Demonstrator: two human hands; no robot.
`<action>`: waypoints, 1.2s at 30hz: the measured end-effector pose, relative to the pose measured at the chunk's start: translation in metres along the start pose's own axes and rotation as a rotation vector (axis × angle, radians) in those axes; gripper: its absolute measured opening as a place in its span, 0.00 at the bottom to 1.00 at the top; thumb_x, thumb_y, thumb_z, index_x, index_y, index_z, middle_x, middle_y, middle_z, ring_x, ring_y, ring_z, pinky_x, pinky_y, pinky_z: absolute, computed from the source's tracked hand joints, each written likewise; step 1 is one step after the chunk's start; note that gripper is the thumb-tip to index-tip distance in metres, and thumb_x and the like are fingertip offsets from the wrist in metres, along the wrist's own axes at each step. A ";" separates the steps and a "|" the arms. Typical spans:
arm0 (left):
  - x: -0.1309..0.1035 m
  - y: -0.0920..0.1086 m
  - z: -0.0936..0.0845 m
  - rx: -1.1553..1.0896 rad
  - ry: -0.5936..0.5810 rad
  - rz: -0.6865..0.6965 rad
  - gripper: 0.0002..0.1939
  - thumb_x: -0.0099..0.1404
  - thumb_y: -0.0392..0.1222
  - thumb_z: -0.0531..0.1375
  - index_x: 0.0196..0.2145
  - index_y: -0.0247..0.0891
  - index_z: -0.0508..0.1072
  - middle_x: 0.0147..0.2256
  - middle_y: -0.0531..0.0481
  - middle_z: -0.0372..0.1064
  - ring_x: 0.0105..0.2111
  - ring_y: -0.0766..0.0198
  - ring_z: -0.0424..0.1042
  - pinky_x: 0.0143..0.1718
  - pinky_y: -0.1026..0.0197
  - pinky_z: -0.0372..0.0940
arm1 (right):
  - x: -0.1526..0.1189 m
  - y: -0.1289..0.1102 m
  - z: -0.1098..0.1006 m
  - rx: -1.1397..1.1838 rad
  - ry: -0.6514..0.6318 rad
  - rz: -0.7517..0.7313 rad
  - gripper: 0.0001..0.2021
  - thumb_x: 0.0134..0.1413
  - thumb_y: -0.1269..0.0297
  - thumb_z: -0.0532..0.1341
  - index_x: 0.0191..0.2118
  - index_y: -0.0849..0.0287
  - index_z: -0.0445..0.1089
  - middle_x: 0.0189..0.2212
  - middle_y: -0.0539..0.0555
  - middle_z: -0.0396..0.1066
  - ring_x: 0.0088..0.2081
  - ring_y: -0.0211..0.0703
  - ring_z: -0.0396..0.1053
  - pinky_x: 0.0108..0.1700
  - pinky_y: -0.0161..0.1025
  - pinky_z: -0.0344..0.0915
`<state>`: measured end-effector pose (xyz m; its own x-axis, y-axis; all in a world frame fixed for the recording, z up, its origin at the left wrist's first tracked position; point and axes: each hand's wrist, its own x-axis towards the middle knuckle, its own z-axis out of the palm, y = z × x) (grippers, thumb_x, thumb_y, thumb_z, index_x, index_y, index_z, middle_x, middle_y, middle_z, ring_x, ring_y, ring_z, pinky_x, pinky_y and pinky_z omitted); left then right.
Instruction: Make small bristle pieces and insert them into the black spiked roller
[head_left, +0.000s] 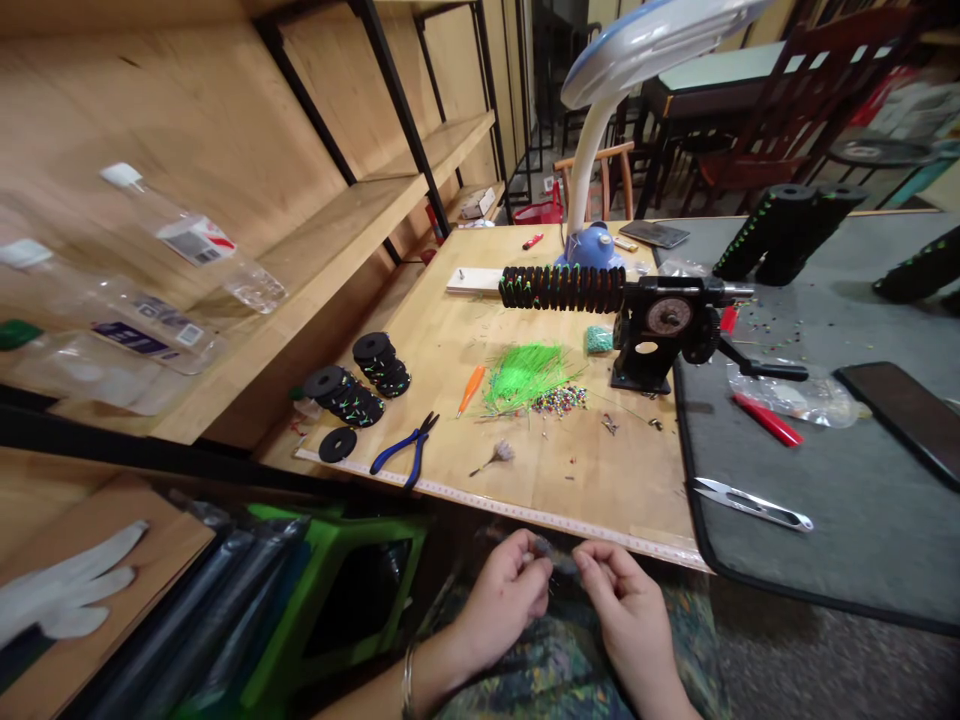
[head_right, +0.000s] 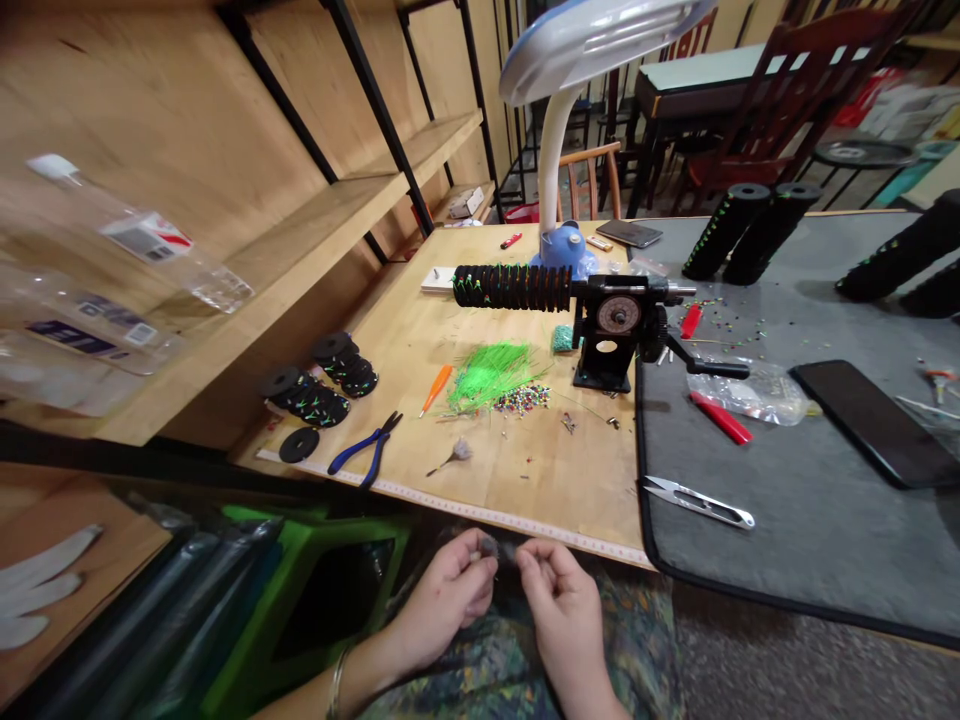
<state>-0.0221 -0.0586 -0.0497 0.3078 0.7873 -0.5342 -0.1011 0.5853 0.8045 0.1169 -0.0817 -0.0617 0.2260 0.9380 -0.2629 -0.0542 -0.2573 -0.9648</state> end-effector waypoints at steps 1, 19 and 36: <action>0.000 -0.001 0.000 -0.002 -0.002 -0.008 0.15 0.57 0.49 0.61 0.28 0.40 0.58 0.17 0.65 0.49 0.14 0.77 0.46 0.16 0.70 0.40 | 0.000 0.002 0.000 -0.026 0.008 -0.027 0.17 0.48 0.49 0.64 0.26 0.60 0.71 0.17 0.45 0.57 0.19 0.35 0.51 0.22 0.33 0.50; 0.000 -0.003 -0.002 0.031 -0.041 -0.024 0.12 0.60 0.45 0.59 0.28 0.40 0.58 0.16 0.64 0.51 0.15 0.76 0.49 0.16 0.70 0.43 | 0.001 0.003 -0.004 -0.395 0.014 -0.510 0.10 0.59 0.61 0.58 0.30 0.59 0.72 0.14 0.43 0.61 0.14 0.33 0.56 0.18 0.29 0.54; 0.001 -0.009 -0.005 0.042 -0.018 0.088 0.12 0.62 0.47 0.60 0.30 0.39 0.62 0.18 0.62 0.54 0.16 0.74 0.53 0.19 0.69 0.47 | 0.001 0.002 -0.007 -0.489 -0.034 -0.574 0.11 0.60 0.61 0.58 0.32 0.59 0.75 0.16 0.47 0.71 0.14 0.34 0.63 0.18 0.29 0.59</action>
<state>-0.0256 -0.0626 -0.0587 0.3164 0.8316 -0.4565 -0.0893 0.5052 0.8584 0.1241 -0.0831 -0.0639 0.0577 0.9605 0.2723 0.5029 0.2077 -0.8390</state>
